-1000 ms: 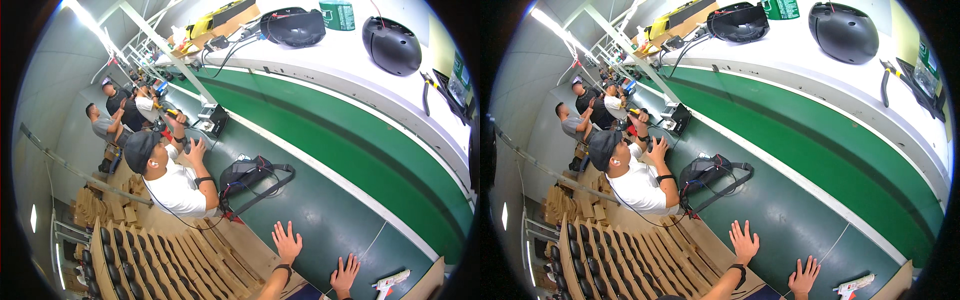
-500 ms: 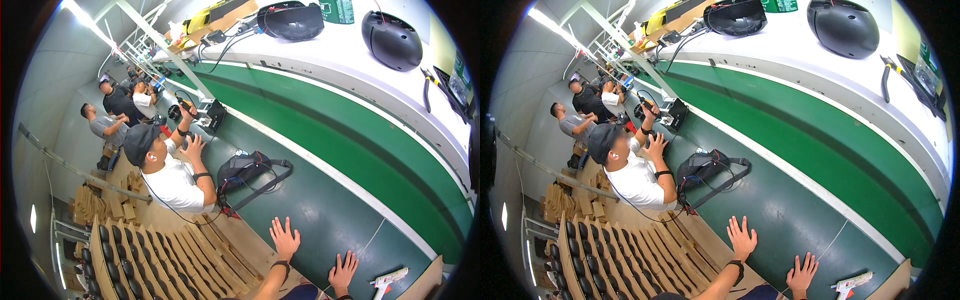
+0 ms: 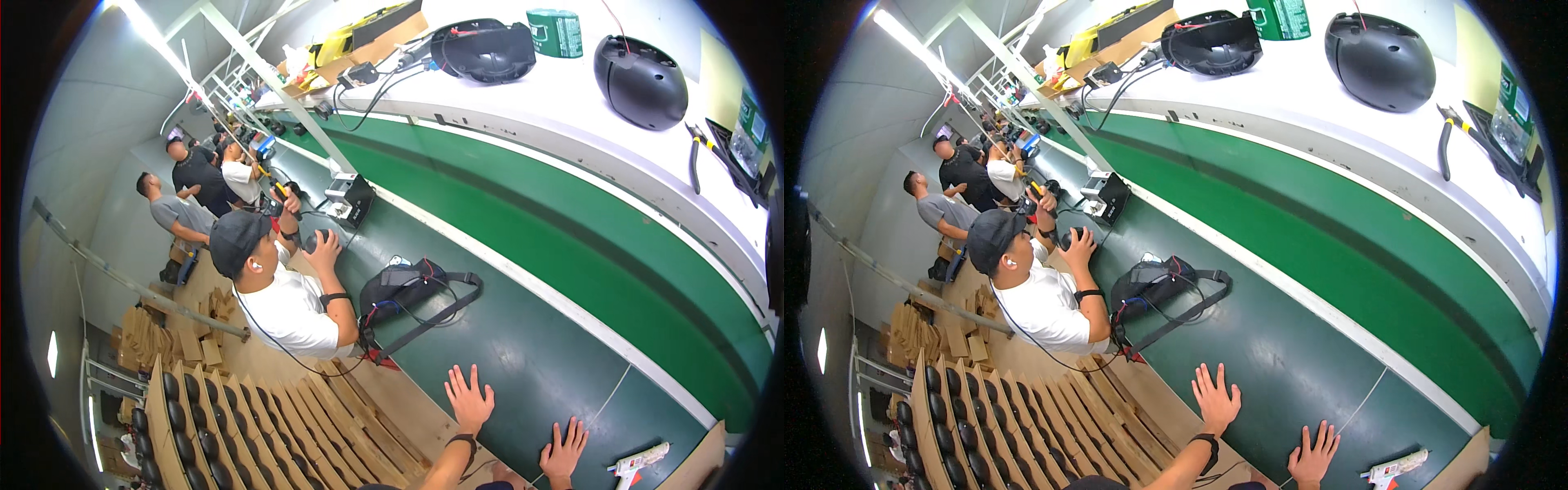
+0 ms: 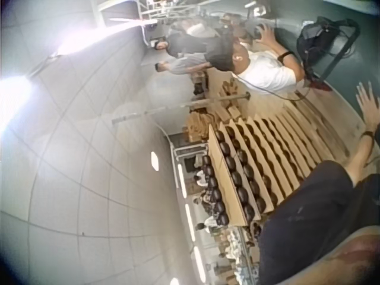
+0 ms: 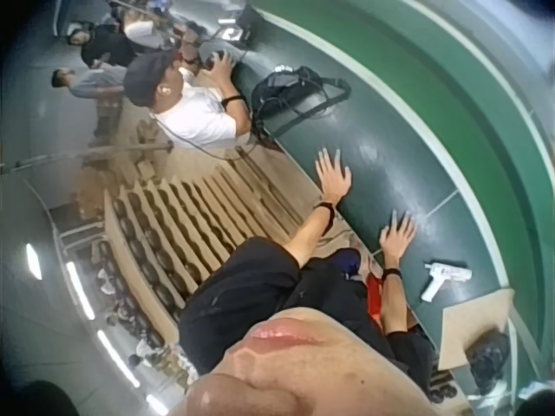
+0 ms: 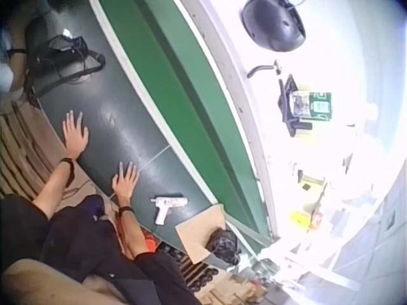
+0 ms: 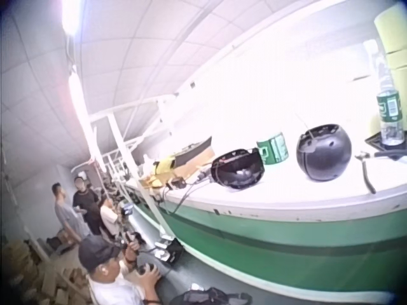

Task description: Apply hot glue and secure wiring within plastic housings on a production line.

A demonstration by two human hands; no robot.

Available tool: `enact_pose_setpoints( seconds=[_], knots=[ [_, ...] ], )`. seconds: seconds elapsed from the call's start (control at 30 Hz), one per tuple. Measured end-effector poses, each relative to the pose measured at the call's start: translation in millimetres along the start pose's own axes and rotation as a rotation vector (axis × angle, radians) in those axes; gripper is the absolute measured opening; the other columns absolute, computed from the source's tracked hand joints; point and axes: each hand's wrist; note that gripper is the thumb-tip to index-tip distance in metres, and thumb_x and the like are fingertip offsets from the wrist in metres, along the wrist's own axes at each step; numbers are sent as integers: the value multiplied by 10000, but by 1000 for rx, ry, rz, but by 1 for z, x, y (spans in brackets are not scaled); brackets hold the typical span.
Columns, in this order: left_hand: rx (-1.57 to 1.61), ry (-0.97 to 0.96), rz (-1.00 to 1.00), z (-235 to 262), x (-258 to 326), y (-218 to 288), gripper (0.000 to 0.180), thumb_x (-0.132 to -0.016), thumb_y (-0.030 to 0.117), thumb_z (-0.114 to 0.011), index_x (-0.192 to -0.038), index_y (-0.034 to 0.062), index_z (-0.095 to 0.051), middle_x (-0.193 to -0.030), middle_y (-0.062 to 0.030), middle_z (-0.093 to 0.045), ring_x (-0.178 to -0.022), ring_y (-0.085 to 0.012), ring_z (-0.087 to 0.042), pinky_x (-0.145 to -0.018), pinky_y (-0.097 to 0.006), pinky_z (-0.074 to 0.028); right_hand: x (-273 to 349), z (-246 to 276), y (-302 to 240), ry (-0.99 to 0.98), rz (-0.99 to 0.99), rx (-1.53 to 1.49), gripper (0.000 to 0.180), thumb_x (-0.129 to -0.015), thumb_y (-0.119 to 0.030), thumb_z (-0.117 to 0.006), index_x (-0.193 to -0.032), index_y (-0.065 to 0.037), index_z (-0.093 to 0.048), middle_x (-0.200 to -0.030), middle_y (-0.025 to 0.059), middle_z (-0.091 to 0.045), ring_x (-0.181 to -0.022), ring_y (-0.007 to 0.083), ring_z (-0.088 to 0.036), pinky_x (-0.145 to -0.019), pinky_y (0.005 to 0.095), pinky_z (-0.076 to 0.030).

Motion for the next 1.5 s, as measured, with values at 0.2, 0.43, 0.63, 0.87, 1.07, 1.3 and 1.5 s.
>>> enact_pose_setpoints(
  seconds=[0.2,0.43,0.63,0.87,1.07,1.3,1.5],
  knots=[
    [-12,7,1,0,1,-1,678,-933,389,-559,-1555,145,-444,-1630,-297,-291,-1521,-453,-269,-1222,-611,-211,-9,26,-13,38,41,56,594,-852,-272,-584,-1428,-125,-577,-1574,268,-402,-1447,482,-348,-1215,621,-224],
    [0,-32,19,1,-1,-1,682,-930,377,-567,-1555,136,-441,-1635,-299,-276,-1524,-459,-253,-1226,-612,-195,-4,16,-9,1,31,75,611,-900,-320,-583,-1493,-175,-544,-1602,243,-382,-1463,475,-337,-1220,624,-225],
    [23,-31,10,3,-2,3,675,-930,362,-571,-1549,123,-445,-1630,-305,-276,-1527,-466,-230,-1228,-613,-181,-7,16,-7,18,30,73,615,-897,-308,-582,-1496,-174,-537,-1604,246,-378,-1461,473,-341,-1221,625,-222],
    [-14,-36,18,1,0,1,671,-928,389,-571,-1542,143,-462,-1617,-303,-309,-1517,-460,-270,-1223,-613,-207,-5,16,-8,4,23,47,616,-895,-294,-586,-1496,-169,-535,-1608,255,-367,-1462,475,-337,-1222,631,-211],
    [-20,-33,5,-1,-1,0,672,-935,387,-563,-1547,131,-452,-1617,-308,-306,-1515,-468,-269,-1221,-622,-205,-5,18,-9,26,31,41,616,-891,-298,-588,-1490,-162,-540,-1606,257,-368,-1459,474,-341,-1227,631,-205],
    [-14,-26,-1,-1,0,0,668,-936,383,-560,-1545,129,-455,-1613,-314,-308,-1510,-477,-276,-1212,-631,-219,-5,17,-7,33,34,46,615,-887,-298,-586,-1486,-168,-549,-1594,258,-385,-1448,470,-362,-1233,627,-209],
    [-12,-62,13,1,1,0,690,-926,362,-579,-1554,116,-439,-1638,-310,-252,-1534,-461,-216,-1232,-607,-166,-5,20,-8,53,40,49,609,-887,-296,-585,-1482,-168,-554,-1594,254,-391,-1451,466,-361,-1233,625,-214]
  ],
)
Point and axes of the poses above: each hand's wrist, its own x-axis away from the middle knuckle, its own z-axis out of the back of the hand, y = z × x
